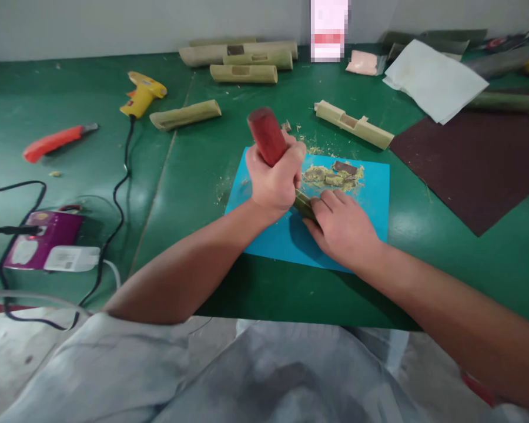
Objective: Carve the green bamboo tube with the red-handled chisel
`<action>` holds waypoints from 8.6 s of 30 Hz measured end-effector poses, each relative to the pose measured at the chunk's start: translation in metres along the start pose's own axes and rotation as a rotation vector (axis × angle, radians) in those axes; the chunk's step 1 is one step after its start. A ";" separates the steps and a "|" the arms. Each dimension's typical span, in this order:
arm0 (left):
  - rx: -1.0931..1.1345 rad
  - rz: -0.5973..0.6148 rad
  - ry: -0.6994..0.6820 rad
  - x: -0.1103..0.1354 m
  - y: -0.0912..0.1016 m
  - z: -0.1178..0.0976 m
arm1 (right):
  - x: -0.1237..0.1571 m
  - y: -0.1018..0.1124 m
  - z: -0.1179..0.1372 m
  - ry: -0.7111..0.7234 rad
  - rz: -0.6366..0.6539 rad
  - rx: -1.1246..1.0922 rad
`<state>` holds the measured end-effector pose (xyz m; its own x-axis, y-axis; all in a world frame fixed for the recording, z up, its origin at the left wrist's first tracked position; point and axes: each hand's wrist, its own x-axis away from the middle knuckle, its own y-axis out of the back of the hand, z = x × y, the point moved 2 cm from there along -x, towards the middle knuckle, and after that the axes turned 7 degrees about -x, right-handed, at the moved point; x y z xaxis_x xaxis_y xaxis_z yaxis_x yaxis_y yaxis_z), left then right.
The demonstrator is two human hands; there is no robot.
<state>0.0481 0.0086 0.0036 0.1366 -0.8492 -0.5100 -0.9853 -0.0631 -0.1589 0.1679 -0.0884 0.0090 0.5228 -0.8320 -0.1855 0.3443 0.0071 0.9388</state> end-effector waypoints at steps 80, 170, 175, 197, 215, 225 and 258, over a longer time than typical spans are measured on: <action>0.020 -0.038 -0.365 -0.011 -0.003 -0.099 | 0.007 0.012 -0.014 0.050 -0.395 -0.139; -0.012 0.149 -0.422 0.002 -0.004 -0.070 | 0.016 0.021 -0.024 0.002 -0.353 -0.270; -0.143 0.306 -0.279 0.017 -0.006 -0.053 | 0.013 0.013 -0.024 -0.043 -0.282 -0.312; -0.198 0.216 -0.135 0.025 -0.011 -0.023 | 0.004 0.002 -0.023 -0.151 -0.206 -0.381; -0.018 0.085 0.059 0.020 -0.011 -0.014 | 0.001 -0.002 -0.021 -0.137 -0.193 -0.300; -0.060 0.132 -0.037 0.023 -0.011 -0.006 | 0.001 -0.002 -0.021 -0.149 -0.192 -0.309; -0.158 0.147 0.005 0.020 -0.008 0.000 | -0.002 0.002 -0.022 -0.176 -0.157 -0.324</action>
<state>0.0586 -0.0081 -0.0054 -0.0103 -0.8582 -0.5133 -0.9985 -0.0191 0.0519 0.1846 -0.0741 0.0048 0.3123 -0.9191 -0.2403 0.6523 0.0236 0.7576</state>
